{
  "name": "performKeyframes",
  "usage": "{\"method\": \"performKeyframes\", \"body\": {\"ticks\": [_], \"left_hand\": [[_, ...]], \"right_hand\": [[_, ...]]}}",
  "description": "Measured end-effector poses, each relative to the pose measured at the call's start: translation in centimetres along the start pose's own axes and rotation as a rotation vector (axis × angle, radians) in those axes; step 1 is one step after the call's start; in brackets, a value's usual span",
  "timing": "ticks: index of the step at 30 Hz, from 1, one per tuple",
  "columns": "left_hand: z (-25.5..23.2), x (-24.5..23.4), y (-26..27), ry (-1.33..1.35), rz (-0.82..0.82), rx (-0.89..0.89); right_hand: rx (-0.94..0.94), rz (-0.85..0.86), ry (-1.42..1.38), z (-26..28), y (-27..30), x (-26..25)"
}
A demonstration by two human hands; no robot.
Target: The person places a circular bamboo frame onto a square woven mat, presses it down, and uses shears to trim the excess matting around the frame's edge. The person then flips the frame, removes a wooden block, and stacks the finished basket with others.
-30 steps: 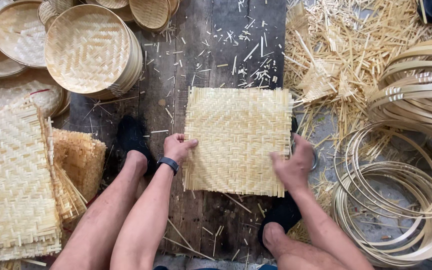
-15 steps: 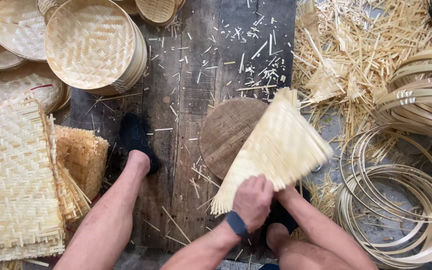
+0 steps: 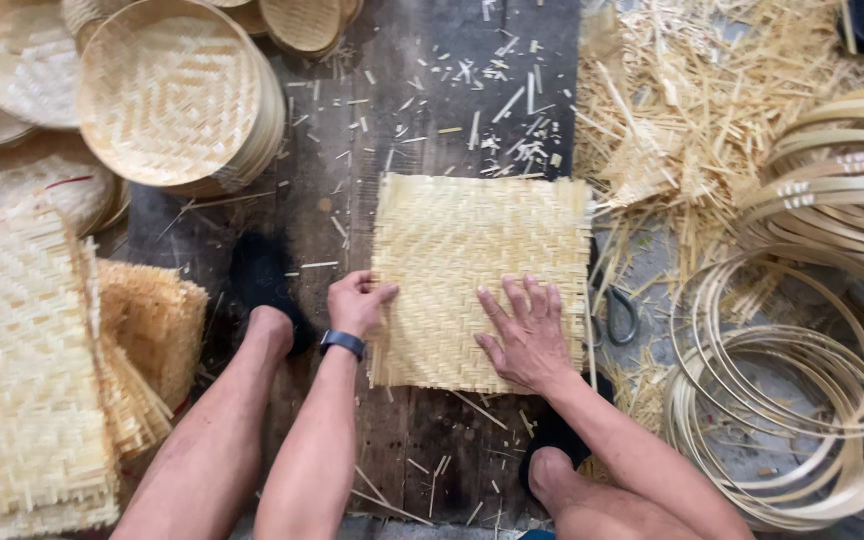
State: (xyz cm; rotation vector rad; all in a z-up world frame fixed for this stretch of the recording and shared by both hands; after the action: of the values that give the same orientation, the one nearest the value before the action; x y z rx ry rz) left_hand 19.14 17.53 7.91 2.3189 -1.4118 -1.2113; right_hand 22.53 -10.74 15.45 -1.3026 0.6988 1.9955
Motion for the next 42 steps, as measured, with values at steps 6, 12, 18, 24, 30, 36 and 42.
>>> {"method": "performKeyframes", "body": {"ticks": [6,12,18,24,30,36,42], "left_hand": [[-9.0,1.8,8.3,-0.77,-0.341,0.559],[-9.5,10.5,12.4,-0.791,0.108,0.559],[-7.9,10.9,11.9,-0.758,0.1,0.547],[-7.8,10.8,12.5,-0.741,0.084,0.534],[-7.8,10.9,12.3,-0.754,0.09,0.535],[-9.3,10.1,12.4,-0.815,0.178,0.425],[-11.9,7.4,10.1,-0.124,0.347,0.087]], "right_hand": [[0.022,-0.012,-0.134,-0.8,0.2,-0.9],[0.247,-0.528,-0.665,-11.8,5.3,-4.2],[0.871,-0.103,0.245,-28.1,20.9,-4.1],[0.753,-0.049,0.184,-28.5,24.2,-3.3],[0.607,0.119,0.382,-28.1,24.1,-1.9],[0.457,-0.247,0.164,-24.6,24.4,-8.9],[-0.077,-0.166,0.015,-8.0,19.8,-18.9]]}}
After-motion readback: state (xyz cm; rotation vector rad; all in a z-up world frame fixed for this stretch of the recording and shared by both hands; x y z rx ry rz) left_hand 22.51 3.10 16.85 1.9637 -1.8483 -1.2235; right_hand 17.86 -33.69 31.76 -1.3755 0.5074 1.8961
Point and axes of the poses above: each hand's wrist, its own y-axis away from the middle knuckle, its own x-axis out of the palm, z = x × y, the point moved 7 cm from there along -y, towards the middle knuckle, and after that the axes turned 11 degrees about -y, right-handed, at the moved point
